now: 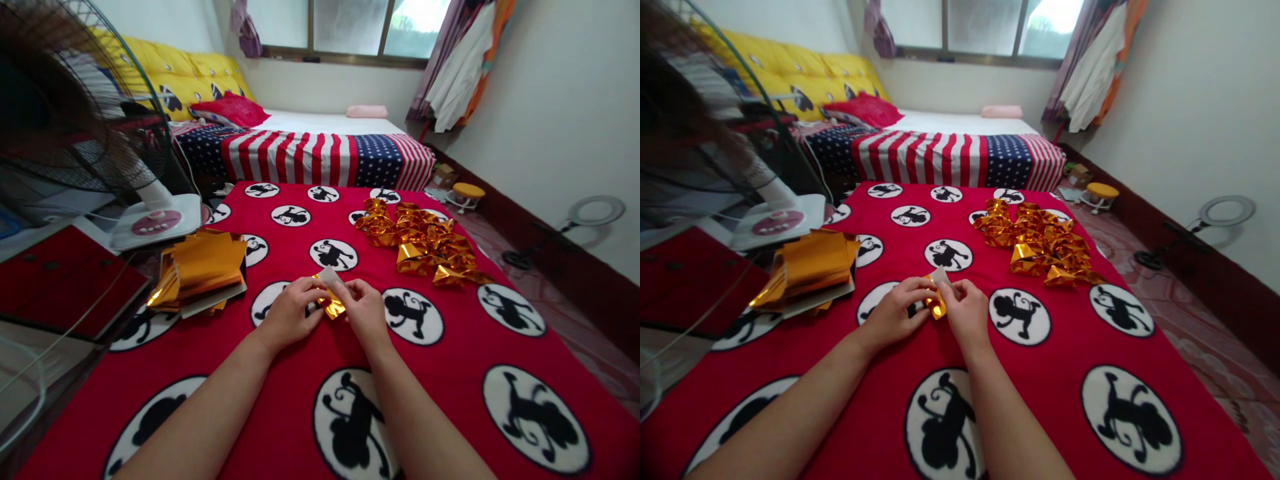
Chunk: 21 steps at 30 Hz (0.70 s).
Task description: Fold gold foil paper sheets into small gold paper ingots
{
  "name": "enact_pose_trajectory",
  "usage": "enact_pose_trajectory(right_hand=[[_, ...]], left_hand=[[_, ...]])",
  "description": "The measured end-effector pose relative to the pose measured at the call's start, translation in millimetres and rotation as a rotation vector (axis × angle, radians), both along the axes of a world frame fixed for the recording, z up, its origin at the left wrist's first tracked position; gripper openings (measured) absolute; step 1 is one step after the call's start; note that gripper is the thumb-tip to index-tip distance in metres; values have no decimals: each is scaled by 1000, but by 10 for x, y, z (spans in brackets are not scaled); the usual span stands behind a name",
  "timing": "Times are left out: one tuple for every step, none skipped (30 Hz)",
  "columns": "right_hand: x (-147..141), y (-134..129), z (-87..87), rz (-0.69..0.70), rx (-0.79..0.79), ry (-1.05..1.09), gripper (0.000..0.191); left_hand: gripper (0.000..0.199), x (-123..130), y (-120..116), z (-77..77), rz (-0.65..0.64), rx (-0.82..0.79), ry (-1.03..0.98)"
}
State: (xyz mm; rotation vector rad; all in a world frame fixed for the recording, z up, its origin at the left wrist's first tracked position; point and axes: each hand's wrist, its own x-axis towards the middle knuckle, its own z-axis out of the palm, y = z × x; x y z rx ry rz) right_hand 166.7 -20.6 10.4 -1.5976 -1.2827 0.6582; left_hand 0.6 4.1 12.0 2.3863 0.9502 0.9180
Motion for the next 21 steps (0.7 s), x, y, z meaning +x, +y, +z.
enact_pose_trajectory(right_hand=[[32,1,17,-45,37,-71,31],[65,3,34,-93,74,-137,29],[98,4,48,-126,117,-190,25],[129,7,58,-127,163,-216,20],[158,10,65,-106,204,-220,14],[184,13,68,-58,236,-204,9],[207,17,66,10,253,-176,7],[229,21,63,91,252,-144,10],[248,24,58,173,236,-118,14],[266,25,54,252,209,-105,18],[283,23,52,325,180,-105,22],[298,19,54,389,150,-118,24],[311,13,59,446,124,-138,26],[323,6,67,497,101,-159,26],[332,-1,76,542,81,-178,25],[339,-8,87,578,64,-194,23],[344,-13,96,606,49,-207,22],[346,-16,103,625,38,-221,23],[347,-18,108,639,31,-235,24],[346,-18,110,649,27,-249,24],[345,-17,110,655,25,-260,25]], left_hand=[[23,1,0,-3,-6,7,7],[20,2,0,-7,-12,14,11],[18,4,0,-12,-19,18,10],[17,5,0,-18,-28,17,4],[16,5,0,-24,-38,12,-4],[16,3,1,-30,-47,4,-16],[16,-2,4,-36,-56,-6,-29],[17,-9,8,-42,-62,-17,-41],[18,-18,13,-47,-64,-28,-53],[19,-29,20,-51,-66,-38,-63],[20,-42,28,-53,-66,-46,-73],[21,-54,37,-54,-62,-50,-82],[22,-67,46,-52,-59,-53,-89],[22,-78,54,-50,-56,-53,-95],[23,-89,61,-47,-55,-54,-99],[23,-99,67,-43,-57,-57,-100],[23,-109,72,-40,-67,-61,-98],[22,-119,75,-36,-82,-63,-94],[22,-129,76,-32,-96,-60,-89],[22,-140,76,-26,-109,-52,-81],[20,-150,74,-20,-120,-40,-68]])
